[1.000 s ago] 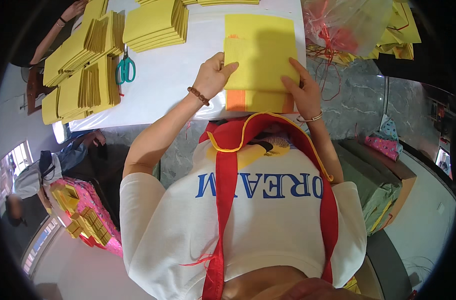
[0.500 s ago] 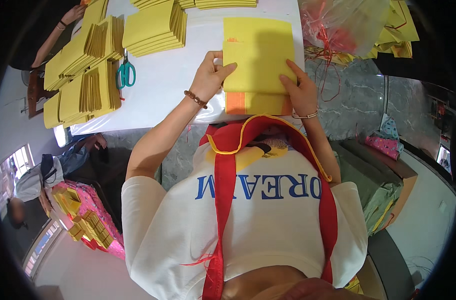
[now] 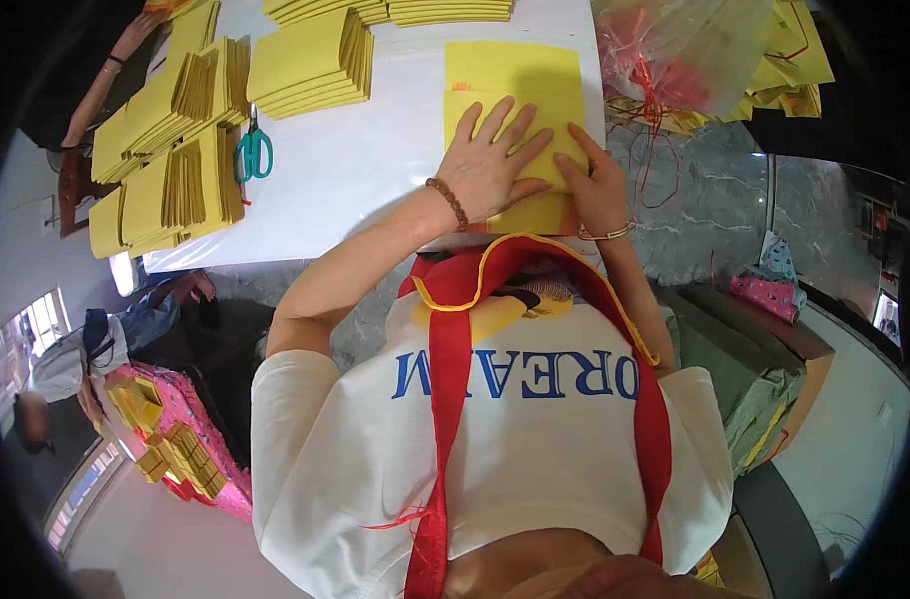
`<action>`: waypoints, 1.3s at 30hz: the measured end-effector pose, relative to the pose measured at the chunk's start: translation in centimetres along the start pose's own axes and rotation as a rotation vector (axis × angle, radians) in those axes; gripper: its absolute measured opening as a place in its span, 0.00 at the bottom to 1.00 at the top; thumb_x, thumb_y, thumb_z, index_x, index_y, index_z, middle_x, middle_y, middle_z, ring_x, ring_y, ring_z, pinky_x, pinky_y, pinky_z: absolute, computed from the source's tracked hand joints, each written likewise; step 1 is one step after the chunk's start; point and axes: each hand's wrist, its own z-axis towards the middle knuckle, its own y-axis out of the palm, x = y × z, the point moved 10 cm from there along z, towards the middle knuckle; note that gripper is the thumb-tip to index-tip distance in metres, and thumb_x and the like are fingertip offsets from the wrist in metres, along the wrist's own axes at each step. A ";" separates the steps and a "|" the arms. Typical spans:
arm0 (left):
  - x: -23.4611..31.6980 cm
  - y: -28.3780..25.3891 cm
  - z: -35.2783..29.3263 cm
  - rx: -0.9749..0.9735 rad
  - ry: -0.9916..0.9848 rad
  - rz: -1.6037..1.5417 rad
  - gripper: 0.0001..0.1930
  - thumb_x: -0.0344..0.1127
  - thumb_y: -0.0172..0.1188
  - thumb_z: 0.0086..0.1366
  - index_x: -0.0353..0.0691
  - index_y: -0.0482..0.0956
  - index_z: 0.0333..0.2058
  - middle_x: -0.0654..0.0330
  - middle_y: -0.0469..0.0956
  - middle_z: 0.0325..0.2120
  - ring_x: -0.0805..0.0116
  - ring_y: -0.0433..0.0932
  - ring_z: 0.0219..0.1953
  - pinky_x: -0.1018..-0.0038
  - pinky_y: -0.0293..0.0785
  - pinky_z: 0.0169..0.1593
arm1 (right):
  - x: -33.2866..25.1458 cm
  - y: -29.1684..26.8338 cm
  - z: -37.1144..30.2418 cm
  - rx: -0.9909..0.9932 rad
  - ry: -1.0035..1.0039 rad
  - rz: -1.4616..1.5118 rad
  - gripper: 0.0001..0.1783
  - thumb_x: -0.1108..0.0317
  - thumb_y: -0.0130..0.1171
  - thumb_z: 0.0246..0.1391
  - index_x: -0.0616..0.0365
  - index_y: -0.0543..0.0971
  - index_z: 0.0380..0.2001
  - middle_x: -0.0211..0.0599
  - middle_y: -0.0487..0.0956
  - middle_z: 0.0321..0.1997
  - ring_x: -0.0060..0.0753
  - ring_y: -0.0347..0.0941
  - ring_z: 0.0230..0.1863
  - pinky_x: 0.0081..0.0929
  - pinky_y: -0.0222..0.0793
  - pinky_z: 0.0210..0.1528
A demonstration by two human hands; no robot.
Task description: Folding and organizing stacks of yellow paper sheets with silver foil squares.
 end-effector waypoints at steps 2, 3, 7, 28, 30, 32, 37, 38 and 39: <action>-0.4 1.2 -0.2 -0.016 -0.005 0.035 0.31 0.55 0.53 0.58 0.48 0.63 0.57 0.53 0.59 0.58 0.52 0.55 0.61 0.53 0.50 0.60 | -1.2 -0.2 -0.1 0.017 -0.055 -0.064 0.25 0.61 0.60 0.49 0.57 0.72 0.51 0.51 0.78 0.41 0.37 0.77 0.41 0.27 0.70 0.43; -0.4 1.4 -0.2 -0.036 -0.013 0.046 0.32 0.56 0.53 0.58 0.50 0.63 0.58 0.53 0.58 0.59 0.52 0.55 0.61 0.53 0.49 0.60 | -1.1 -0.3 -0.2 0.020 -0.052 -0.059 0.25 0.61 0.60 0.49 0.57 0.72 0.51 0.51 0.78 0.41 0.37 0.77 0.41 0.27 0.70 0.43; -0.7 1.8 -0.2 -0.065 -0.034 0.040 0.32 0.57 0.52 0.58 0.51 0.62 0.58 0.53 0.57 0.60 0.53 0.53 0.62 0.52 0.47 0.60 | -3.1 -1.1 -1.6 0.041 -0.111 -0.197 0.25 0.60 0.60 0.48 0.55 0.73 0.50 0.45 0.72 0.53 0.36 0.71 0.52 0.32 0.66 0.50; 3.6 -0.5 -1.4 0.172 0.158 0.429 0.21 0.39 0.55 0.49 0.33 0.73 0.41 0.58 0.73 0.30 0.64 0.71 0.32 0.73 0.66 0.33 | -3.1 -0.8 -3.2 -0.277 -0.258 -0.019 0.29 0.60 0.45 0.56 0.61 0.61 0.59 0.43 0.59 0.64 0.41 0.54 0.65 0.36 0.47 0.64; 3.1 -0.9 -0.9 0.179 0.114 0.451 0.21 0.38 0.55 0.48 0.33 0.74 0.40 0.59 0.73 0.29 0.65 0.71 0.31 0.74 0.66 0.31 | -5.0 -2.3 -3.1 -0.113 -0.399 -0.025 0.28 0.62 0.44 0.57 0.62 0.61 0.59 0.44 0.61 0.63 0.41 0.59 0.61 0.35 0.50 0.62; 1.2 0.2 -0.1 -0.029 0.009 0.217 0.19 0.35 0.55 0.48 0.36 0.75 0.40 0.60 0.76 0.29 0.64 0.74 0.32 0.73 0.69 0.32 | -5.2 -2.6 -3.0 -0.034 -0.388 0.043 0.28 0.61 0.43 0.57 0.62 0.61 0.59 0.44 0.61 0.63 0.41 0.60 0.61 0.35 0.51 0.61; -6.6 -10.4 -0.6 0.359 -0.103 -0.059 0.22 0.26 0.57 0.44 0.46 0.76 0.43 0.59 0.78 0.30 0.57 0.76 0.30 0.66 0.72 0.35 | -3.6 -3.6 -3.2 0.040 -0.323 0.098 0.28 0.61 0.45 0.57 0.61 0.61 0.59 0.43 0.62 0.63 0.39 0.61 0.59 0.35 0.55 0.58; -8.8 -12.3 -1.5 0.433 -0.044 -0.034 0.23 0.25 0.57 0.45 0.46 0.76 0.44 0.59 0.79 0.32 0.57 0.76 0.32 0.66 0.71 0.36 | -3.0 -3.2 -3.2 -0.002 -0.292 0.043 0.26 0.63 0.47 0.57 0.60 0.63 0.58 0.42 0.63 0.62 0.39 0.62 0.59 0.35 0.56 0.58; -11.2 -14.1 -2.5 0.507 0.011 -0.006 0.24 0.24 0.57 0.45 0.46 0.75 0.45 0.59 0.79 0.34 0.56 0.76 0.34 0.65 0.71 0.37 | -2.5 -2.7 -3.2 -0.048 -0.262 -0.012 0.25 0.66 0.49 0.56 0.60 0.64 0.57 0.42 0.64 0.61 0.39 0.62 0.58 0.34 0.57 0.58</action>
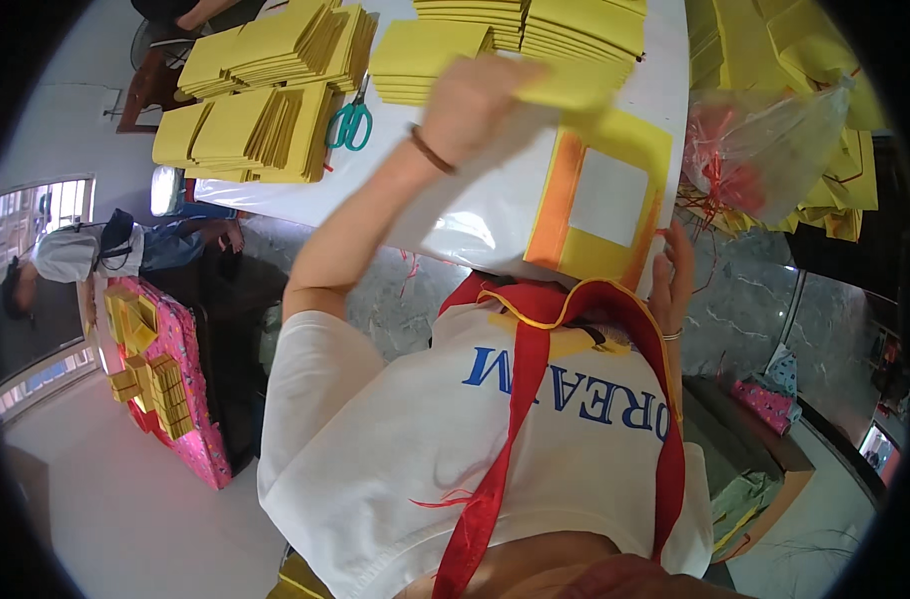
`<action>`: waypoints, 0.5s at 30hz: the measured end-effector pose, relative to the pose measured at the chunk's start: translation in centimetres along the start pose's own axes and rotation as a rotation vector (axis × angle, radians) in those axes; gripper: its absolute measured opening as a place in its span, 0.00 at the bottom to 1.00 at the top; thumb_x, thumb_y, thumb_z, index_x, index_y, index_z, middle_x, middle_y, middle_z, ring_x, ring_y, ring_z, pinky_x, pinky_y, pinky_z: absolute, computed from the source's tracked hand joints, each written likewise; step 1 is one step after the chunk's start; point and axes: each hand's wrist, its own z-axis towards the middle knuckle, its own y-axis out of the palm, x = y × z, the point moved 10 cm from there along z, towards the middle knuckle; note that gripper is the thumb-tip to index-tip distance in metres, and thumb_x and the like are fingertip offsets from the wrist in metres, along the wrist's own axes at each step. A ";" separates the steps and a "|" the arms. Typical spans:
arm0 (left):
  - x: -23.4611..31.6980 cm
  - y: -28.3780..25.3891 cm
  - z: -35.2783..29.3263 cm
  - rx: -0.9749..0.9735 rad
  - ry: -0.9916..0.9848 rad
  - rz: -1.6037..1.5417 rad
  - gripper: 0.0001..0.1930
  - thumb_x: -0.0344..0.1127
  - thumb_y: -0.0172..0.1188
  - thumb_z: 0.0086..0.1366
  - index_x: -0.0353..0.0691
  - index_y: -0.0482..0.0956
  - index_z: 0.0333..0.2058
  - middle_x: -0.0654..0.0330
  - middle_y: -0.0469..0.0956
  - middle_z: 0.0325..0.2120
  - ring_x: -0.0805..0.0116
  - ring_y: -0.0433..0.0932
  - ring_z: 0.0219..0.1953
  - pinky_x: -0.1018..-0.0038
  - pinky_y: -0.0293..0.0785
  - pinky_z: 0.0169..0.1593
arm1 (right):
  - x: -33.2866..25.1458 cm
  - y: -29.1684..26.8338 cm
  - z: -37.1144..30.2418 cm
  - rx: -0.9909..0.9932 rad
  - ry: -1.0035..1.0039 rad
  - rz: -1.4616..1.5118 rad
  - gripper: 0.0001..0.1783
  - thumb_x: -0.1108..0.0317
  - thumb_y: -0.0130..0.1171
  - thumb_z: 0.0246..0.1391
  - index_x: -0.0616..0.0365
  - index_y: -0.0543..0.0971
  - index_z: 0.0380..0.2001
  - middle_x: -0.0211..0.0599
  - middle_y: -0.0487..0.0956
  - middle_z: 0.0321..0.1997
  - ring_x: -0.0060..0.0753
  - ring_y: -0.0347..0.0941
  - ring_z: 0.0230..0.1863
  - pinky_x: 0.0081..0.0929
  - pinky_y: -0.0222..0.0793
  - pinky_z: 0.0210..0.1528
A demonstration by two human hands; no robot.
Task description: Folding and organizing stacks of yellow paper sheets with silver foil squares.
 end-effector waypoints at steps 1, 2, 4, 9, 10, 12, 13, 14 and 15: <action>-2.4 -1.0 -0.3 -0.043 -0.031 0.126 0.25 0.23 0.56 0.46 0.47 0.75 0.46 0.60 0.78 0.37 0.57 0.75 0.36 0.65 0.70 0.39 | 0.3 0.2 -0.1 0.004 0.001 0.000 0.25 0.66 0.49 0.56 0.60 0.64 0.57 0.42 0.64 0.61 0.39 0.62 0.58 0.34 0.57 0.58; -4.8 -1.9 -0.6 -0.086 -0.062 0.249 0.26 0.22 0.55 0.47 0.48 0.74 0.48 0.61 0.78 0.39 0.58 0.74 0.39 0.66 0.68 0.42 | 0.0 0.5 -0.3 0.004 -0.059 -0.107 0.23 0.68 0.51 0.55 0.61 0.67 0.54 0.43 0.66 0.59 0.40 0.64 0.57 0.34 0.58 0.57; -9.9 -2.0 -2.6 -0.141 -0.059 0.432 0.25 0.27 0.58 0.50 0.52 0.72 0.49 0.69 0.77 0.42 0.65 0.73 0.43 0.68 0.65 0.44 | -0.4 1.1 -0.4 -0.002 -0.128 -0.209 0.21 0.71 0.53 0.54 0.62 0.70 0.52 0.43 0.69 0.57 0.40 0.65 0.57 0.33 0.59 0.57; -16.4 1.1 -6.2 -0.280 -0.075 0.559 0.24 0.29 0.58 0.52 0.55 0.71 0.50 0.70 0.76 0.44 0.65 0.71 0.46 0.65 0.61 0.48 | -0.2 1.8 -0.4 -0.009 -0.136 -0.214 0.15 0.73 0.55 0.52 0.63 0.75 0.44 0.42 0.74 0.50 0.40 0.69 0.52 0.31 0.62 0.54; -17.2 2.0 -6.9 -0.348 -0.100 0.554 0.24 0.30 0.58 0.53 0.56 0.71 0.50 0.69 0.76 0.44 0.65 0.71 0.46 0.65 0.61 0.48 | -0.3 1.8 -0.3 -0.010 -0.133 -0.215 0.15 0.73 0.55 0.52 0.63 0.75 0.44 0.42 0.74 0.50 0.40 0.69 0.52 0.31 0.62 0.54; -18.2 3.0 -7.9 -0.425 -0.109 0.567 0.23 0.32 0.58 0.54 0.56 0.71 0.51 0.69 0.75 0.45 0.65 0.70 0.47 0.65 0.62 0.48 | -0.2 1.9 -0.1 -0.016 -0.110 -0.202 0.14 0.73 0.55 0.52 0.62 0.75 0.44 0.42 0.74 0.50 0.39 0.69 0.52 0.29 0.64 0.53; -18.6 2.9 -8.2 -0.429 -0.128 0.522 0.23 0.32 0.58 0.54 0.56 0.71 0.51 0.69 0.75 0.45 0.65 0.70 0.48 0.65 0.62 0.48 | -0.1 2.0 -0.2 -0.016 -0.107 -0.203 0.14 0.73 0.55 0.52 0.62 0.75 0.44 0.42 0.74 0.50 0.39 0.69 0.52 0.29 0.64 0.53; -19.0 2.9 -8.4 -0.433 -0.147 0.477 0.23 0.32 0.58 0.55 0.56 0.71 0.51 0.69 0.75 0.46 0.66 0.69 0.48 0.64 0.62 0.48 | -0.2 2.0 -0.2 -0.007 -0.124 -0.222 0.14 0.74 0.55 0.51 0.62 0.75 0.43 0.42 0.74 0.50 0.39 0.69 0.52 0.29 0.64 0.52; -19.1 2.8 -8.3 -0.436 -0.148 0.475 0.23 0.32 0.58 0.55 0.56 0.71 0.51 0.69 0.75 0.46 0.66 0.69 0.48 0.64 0.62 0.48 | -0.3 2.1 -0.4 0.001 -0.141 -0.241 0.14 0.74 0.55 0.51 0.62 0.76 0.43 0.42 0.74 0.50 0.39 0.69 0.52 0.29 0.65 0.52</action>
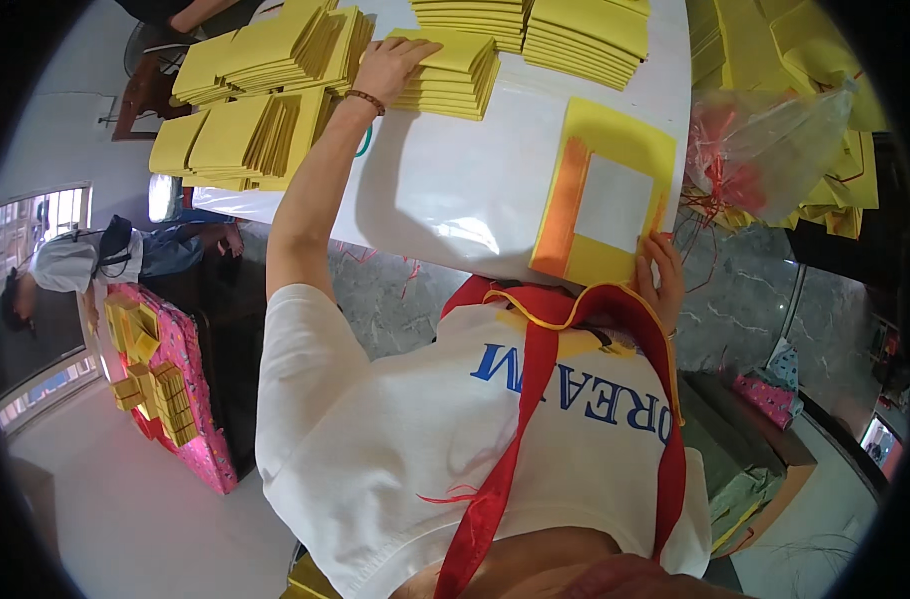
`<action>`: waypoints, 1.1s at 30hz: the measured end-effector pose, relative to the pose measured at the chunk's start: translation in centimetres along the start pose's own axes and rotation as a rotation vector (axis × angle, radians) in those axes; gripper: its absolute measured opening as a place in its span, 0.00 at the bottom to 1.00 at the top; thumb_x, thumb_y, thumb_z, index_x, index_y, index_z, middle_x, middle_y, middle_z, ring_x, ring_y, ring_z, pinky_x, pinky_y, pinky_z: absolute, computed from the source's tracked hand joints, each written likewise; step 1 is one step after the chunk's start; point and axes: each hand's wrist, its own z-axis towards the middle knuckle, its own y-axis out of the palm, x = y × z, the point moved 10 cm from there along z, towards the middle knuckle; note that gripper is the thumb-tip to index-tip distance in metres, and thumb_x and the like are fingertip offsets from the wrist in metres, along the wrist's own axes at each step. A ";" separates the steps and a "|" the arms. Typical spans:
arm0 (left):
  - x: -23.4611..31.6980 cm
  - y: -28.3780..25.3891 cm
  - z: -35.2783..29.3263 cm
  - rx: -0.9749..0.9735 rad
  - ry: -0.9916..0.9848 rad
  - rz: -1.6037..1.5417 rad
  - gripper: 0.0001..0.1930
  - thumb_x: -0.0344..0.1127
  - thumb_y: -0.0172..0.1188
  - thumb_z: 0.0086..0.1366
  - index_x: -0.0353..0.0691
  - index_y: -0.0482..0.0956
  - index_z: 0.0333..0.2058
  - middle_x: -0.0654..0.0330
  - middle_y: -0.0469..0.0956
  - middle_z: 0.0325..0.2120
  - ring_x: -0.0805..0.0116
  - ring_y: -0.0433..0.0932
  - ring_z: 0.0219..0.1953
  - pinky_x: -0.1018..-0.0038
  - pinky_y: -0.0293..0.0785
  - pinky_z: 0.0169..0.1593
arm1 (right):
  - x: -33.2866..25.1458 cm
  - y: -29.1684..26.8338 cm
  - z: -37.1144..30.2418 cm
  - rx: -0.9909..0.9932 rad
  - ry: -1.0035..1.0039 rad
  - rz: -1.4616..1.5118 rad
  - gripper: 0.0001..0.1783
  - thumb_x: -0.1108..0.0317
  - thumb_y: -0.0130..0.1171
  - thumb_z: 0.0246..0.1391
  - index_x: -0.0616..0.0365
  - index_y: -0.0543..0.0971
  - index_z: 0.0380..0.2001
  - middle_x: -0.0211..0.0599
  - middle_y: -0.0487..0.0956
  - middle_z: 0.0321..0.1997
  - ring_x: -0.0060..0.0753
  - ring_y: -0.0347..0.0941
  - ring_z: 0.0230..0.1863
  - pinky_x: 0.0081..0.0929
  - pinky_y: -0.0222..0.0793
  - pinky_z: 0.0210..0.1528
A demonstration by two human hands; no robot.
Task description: Folding and organizing stacks of yellow paper sheets with silver foil squares.
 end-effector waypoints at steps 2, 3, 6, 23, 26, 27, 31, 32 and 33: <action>-0.4 -0.1 0.3 -0.023 -0.008 0.003 0.24 0.33 0.57 0.55 0.54 0.69 0.52 0.67 0.73 0.47 0.65 0.69 0.49 0.63 0.63 0.49 | -0.1 0.1 0.0 0.004 -0.001 -0.007 0.14 0.74 0.55 0.52 0.62 0.76 0.43 0.42 0.73 0.50 0.39 0.69 0.51 0.29 0.66 0.51; -0.3 0.0 0.1 -0.025 -0.010 0.004 0.24 0.33 0.57 0.55 0.54 0.69 0.52 0.67 0.73 0.47 0.65 0.69 0.49 0.63 0.63 0.49 | -0.2 0.1 0.1 0.010 -0.009 -0.013 0.14 0.74 0.55 0.52 0.62 0.76 0.43 0.42 0.73 0.50 0.39 0.69 0.51 0.29 0.66 0.50; 0.6 3.0 -0.8 -0.242 0.012 0.072 0.26 0.30 0.52 0.56 0.50 0.63 0.56 0.61 0.67 0.53 0.60 0.66 0.52 0.61 0.61 0.52 | 0.2 0.3 0.0 -0.004 0.007 -0.022 0.14 0.74 0.55 0.52 0.62 0.76 0.43 0.42 0.72 0.51 0.39 0.69 0.51 0.29 0.66 0.50; 0.2 2.9 -1.3 -0.191 -0.123 0.015 0.37 0.32 0.56 0.50 0.51 0.55 0.60 0.60 0.58 0.59 0.54 0.58 0.59 0.56 0.54 0.60 | -0.3 0.5 0.1 -0.022 -0.013 -0.001 0.15 0.73 0.56 0.51 0.58 0.76 0.44 0.40 0.70 0.52 0.39 0.65 0.54 0.30 0.61 0.54; 0.5 1.0 -1.5 -0.143 -0.128 0.008 0.38 0.32 0.58 0.47 0.50 0.55 0.59 0.57 0.58 0.59 0.54 0.56 0.60 0.56 0.54 0.59 | -0.6 0.5 0.2 -0.032 -0.040 0.004 0.15 0.72 0.56 0.51 0.58 0.76 0.44 0.40 0.70 0.51 0.40 0.65 0.54 0.30 0.61 0.54; 0.8 0.3 -1.3 -0.120 -0.135 0.022 0.39 0.33 0.59 0.47 0.51 0.55 0.59 0.57 0.57 0.59 0.54 0.56 0.60 0.55 0.53 0.59 | -0.7 0.5 0.2 -0.035 -0.052 -0.010 0.15 0.72 0.56 0.51 0.58 0.76 0.44 0.40 0.70 0.51 0.40 0.66 0.54 0.31 0.61 0.54; 4.5 -3.2 -1.5 -0.001 -0.174 -0.137 0.37 0.33 0.58 0.47 0.50 0.57 0.59 0.53 0.57 0.59 0.52 0.58 0.58 0.54 0.56 0.57 | -0.1 0.6 -0.1 -0.018 -0.014 0.005 0.15 0.72 0.56 0.50 0.58 0.76 0.44 0.41 0.70 0.51 0.40 0.66 0.53 0.31 0.61 0.54; 6.6 -4.3 -1.5 0.137 -0.097 -0.263 0.31 0.31 0.56 0.47 0.45 0.65 0.55 0.50 0.63 0.55 0.52 0.62 0.55 0.57 0.60 0.55 | -0.2 0.4 -0.2 -0.002 -0.022 0.012 0.15 0.73 0.56 0.50 0.58 0.76 0.43 0.41 0.70 0.50 0.41 0.66 0.53 0.31 0.62 0.54; 9.9 -5.0 -1.4 0.177 -0.022 -0.387 0.28 0.30 0.56 0.48 0.43 0.68 0.52 0.50 0.66 0.51 0.52 0.64 0.53 0.58 0.61 0.53 | -0.2 0.0 -0.3 0.017 -0.022 0.020 0.15 0.73 0.56 0.50 0.58 0.76 0.43 0.41 0.70 0.50 0.41 0.66 0.52 0.31 0.62 0.54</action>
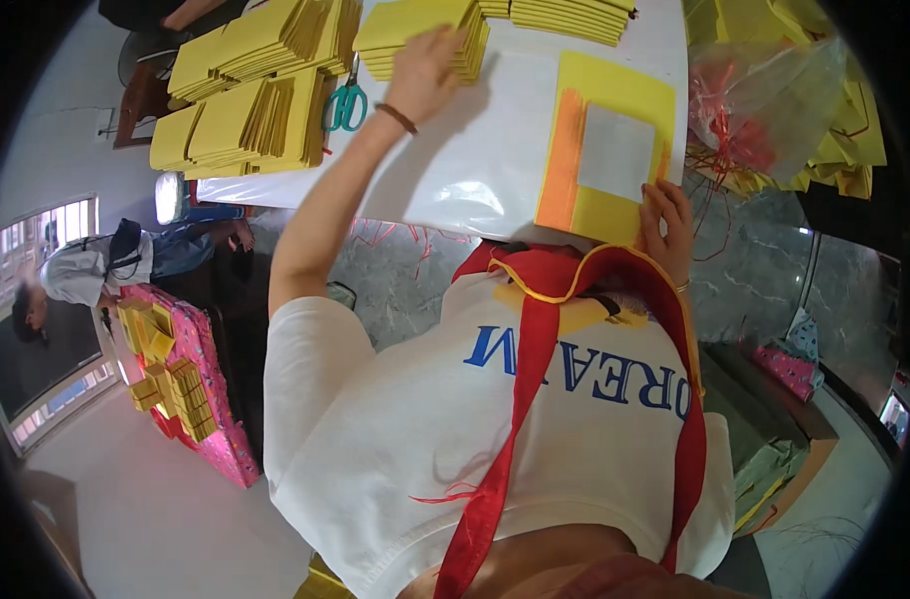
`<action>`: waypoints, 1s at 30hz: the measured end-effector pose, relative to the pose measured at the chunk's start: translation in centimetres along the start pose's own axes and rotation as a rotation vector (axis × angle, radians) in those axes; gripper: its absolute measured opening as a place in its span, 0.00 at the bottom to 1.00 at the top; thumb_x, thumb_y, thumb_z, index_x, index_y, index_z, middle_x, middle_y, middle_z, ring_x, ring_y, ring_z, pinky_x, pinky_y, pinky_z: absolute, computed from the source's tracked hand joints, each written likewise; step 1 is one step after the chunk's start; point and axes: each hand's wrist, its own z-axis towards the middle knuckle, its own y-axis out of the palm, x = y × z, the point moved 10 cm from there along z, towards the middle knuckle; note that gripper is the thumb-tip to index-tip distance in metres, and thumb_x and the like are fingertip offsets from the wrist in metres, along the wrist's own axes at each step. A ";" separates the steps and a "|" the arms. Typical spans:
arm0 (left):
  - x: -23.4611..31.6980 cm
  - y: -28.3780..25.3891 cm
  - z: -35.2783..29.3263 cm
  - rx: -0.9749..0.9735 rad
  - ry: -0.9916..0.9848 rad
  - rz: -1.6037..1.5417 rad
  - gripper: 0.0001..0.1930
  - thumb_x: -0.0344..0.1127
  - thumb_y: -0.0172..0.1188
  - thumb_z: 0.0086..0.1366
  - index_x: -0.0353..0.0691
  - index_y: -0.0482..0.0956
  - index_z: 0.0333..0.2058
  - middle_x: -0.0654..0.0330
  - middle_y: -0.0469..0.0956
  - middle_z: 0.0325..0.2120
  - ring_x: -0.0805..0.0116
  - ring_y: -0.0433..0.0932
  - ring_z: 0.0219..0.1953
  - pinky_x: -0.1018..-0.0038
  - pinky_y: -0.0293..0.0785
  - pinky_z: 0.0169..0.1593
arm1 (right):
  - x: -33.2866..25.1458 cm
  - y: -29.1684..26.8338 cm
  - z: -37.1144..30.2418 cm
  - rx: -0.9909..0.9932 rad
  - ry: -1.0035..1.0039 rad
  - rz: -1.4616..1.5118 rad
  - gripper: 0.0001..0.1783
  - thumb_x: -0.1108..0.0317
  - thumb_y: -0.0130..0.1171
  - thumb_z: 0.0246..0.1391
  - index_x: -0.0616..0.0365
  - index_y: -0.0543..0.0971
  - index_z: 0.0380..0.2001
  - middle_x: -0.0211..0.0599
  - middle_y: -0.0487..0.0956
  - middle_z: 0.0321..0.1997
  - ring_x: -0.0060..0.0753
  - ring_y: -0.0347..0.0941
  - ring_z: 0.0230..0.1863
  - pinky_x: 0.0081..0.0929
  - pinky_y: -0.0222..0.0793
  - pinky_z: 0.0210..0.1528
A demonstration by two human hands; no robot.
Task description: Folding and organizing stacks of yellow paper sheets with silver foil squares.
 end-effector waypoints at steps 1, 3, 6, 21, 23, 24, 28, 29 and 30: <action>3.7 0.1 -0.3 0.023 0.065 -0.131 0.24 0.29 0.55 0.48 0.41 0.71 0.48 0.51 0.69 0.48 0.52 0.66 0.50 0.60 0.63 0.51 | 0.4 0.1 0.1 0.006 0.019 -0.005 0.15 0.73 0.56 0.50 0.58 0.76 0.43 0.41 0.70 0.50 0.41 0.66 0.52 0.31 0.62 0.54; 10.9 0.9 -1.4 -0.129 0.133 -0.248 0.19 0.29 0.55 0.50 0.40 0.75 0.44 0.52 0.72 0.43 0.54 0.68 0.46 0.62 0.64 0.48 | 0.3 0.0 0.0 0.006 -0.030 0.008 0.15 0.73 0.56 0.49 0.57 0.76 0.43 0.40 0.71 0.49 0.41 0.67 0.51 0.30 0.62 0.53; 17.2 2.9 -4.1 -0.298 0.272 -0.271 0.22 0.39 0.61 0.51 0.40 0.73 0.46 0.56 0.71 0.43 0.58 0.67 0.45 0.66 0.63 0.45 | -0.5 -0.1 0.5 -0.008 -0.039 0.000 0.15 0.74 0.57 0.49 0.56 0.77 0.43 0.39 0.71 0.49 0.40 0.67 0.51 0.30 0.62 0.53; 20.8 3.7 -5.6 -0.347 0.421 -0.188 0.16 0.39 0.60 0.53 0.42 0.77 0.41 0.64 0.74 0.36 0.63 0.71 0.39 0.68 0.67 0.43 | 5.9 1.1 -0.1 -0.060 0.369 0.685 0.19 0.58 0.41 0.63 0.59 0.78 0.40 0.27 0.73 0.51 0.22 0.66 0.50 0.23 0.60 0.52; 21.1 3.7 -5.7 -0.328 0.439 -0.189 0.11 0.36 0.60 0.52 0.41 0.77 0.34 0.64 0.75 0.33 0.65 0.72 0.35 0.70 0.68 0.39 | 6.1 1.1 -0.2 -0.056 0.373 0.689 0.19 0.58 0.41 0.63 0.59 0.78 0.40 0.26 0.73 0.51 0.21 0.66 0.49 0.22 0.59 0.52; 21.2 3.9 -5.8 -0.330 0.440 -0.189 0.11 0.36 0.60 0.52 0.41 0.77 0.34 0.64 0.75 0.33 0.65 0.72 0.35 0.70 0.68 0.39 | 6.2 1.2 -0.1 -0.062 0.365 0.694 0.19 0.58 0.41 0.63 0.59 0.78 0.40 0.26 0.73 0.51 0.21 0.66 0.49 0.22 0.59 0.52; 21.6 4.1 -5.5 -0.315 0.443 -0.257 0.05 0.32 0.60 0.51 0.40 0.76 0.28 0.61 0.75 0.28 0.63 0.73 0.30 0.71 0.70 0.32 | 5.9 1.1 0.0 -0.083 0.359 0.641 0.20 0.58 0.39 0.64 0.60 0.77 0.40 0.30 0.71 0.52 0.25 0.66 0.53 0.27 0.62 0.53; 21.5 3.9 -5.2 -0.299 0.423 -0.311 0.04 0.30 0.59 0.51 0.39 0.76 0.27 0.60 0.74 0.26 0.62 0.74 0.28 0.71 0.70 0.30 | 5.9 1.2 0.0 -0.082 0.359 0.642 0.20 0.58 0.39 0.64 0.60 0.77 0.40 0.30 0.71 0.52 0.25 0.66 0.53 0.27 0.62 0.53; 21.4 3.8 -5.0 -0.301 0.424 -0.312 0.04 0.30 0.59 0.51 0.39 0.76 0.27 0.60 0.74 0.26 0.62 0.74 0.28 0.71 0.70 0.30 | 5.9 1.2 0.0 -0.078 0.364 0.643 0.20 0.58 0.39 0.64 0.60 0.77 0.40 0.30 0.71 0.51 0.25 0.66 0.52 0.26 0.61 0.53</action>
